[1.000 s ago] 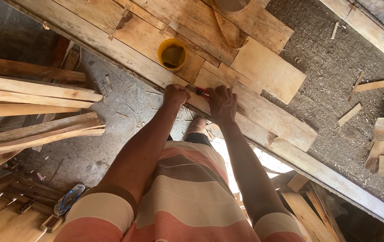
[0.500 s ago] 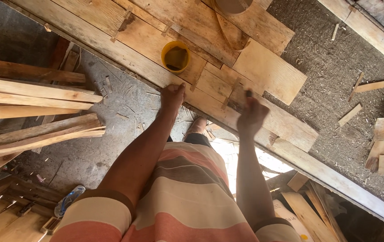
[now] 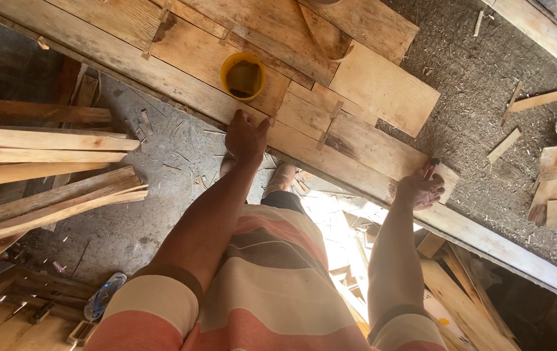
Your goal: Apply edge banding or veneer strips to wooden boards using glue and a utility knife.
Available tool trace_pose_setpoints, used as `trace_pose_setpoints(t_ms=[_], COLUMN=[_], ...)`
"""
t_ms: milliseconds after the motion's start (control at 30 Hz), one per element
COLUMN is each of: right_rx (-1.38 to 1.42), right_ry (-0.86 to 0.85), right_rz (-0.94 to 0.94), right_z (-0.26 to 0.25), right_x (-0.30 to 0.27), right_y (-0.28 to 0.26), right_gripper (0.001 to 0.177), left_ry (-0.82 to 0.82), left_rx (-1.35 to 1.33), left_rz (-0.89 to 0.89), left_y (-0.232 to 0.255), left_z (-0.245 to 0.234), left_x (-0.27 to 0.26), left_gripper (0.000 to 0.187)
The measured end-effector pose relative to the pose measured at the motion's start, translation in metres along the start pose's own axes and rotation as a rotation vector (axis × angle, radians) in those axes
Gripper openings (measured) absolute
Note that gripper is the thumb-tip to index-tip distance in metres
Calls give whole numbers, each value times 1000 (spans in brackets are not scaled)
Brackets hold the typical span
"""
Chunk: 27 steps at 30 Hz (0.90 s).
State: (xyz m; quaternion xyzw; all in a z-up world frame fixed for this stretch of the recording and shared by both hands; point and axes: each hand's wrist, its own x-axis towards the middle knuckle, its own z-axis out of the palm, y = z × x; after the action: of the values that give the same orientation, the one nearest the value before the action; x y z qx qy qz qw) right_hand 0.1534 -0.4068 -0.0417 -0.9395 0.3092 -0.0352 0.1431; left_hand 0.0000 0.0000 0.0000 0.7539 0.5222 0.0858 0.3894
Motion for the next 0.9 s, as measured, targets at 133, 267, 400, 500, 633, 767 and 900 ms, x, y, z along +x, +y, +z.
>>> trace_pose_setpoints(t_ms=[133, 267, 400, 500, 633, 767, 900], right_rx=[-2, -117, -63, -46, 111, 201, 154], right_ry=[24, 12, 65, 141, 60, -59, -190], right_rz=[-19, 18, -33, -410, -700, -953, -978], right_z=[10, -1, -4, 17, 33, 38, 34], right_x=[7, -4, -38, -70, -142, -194, -224], right_y=[6, -9, -39, -63, -108, -153, -198], right_gripper=[52, 56, 71, 67, 67, 85, 107], left_ry=[0, 22, 26, 26, 33, 11, 28], left_rx=[33, 44, 2, 16, 7, 16, 9], left_rz=[-20, -4, -11, -19, -1, -16, 12], left_y=[4, -1, -3, -2, -1, 3, -6], left_z=[-2, 2, 3, 3, 1, -3, 7], left_x=[-1, -1, 0, 0, -1, -2, 1], left_gripper=[51, 49, 49, 49, 49, 49, 46])
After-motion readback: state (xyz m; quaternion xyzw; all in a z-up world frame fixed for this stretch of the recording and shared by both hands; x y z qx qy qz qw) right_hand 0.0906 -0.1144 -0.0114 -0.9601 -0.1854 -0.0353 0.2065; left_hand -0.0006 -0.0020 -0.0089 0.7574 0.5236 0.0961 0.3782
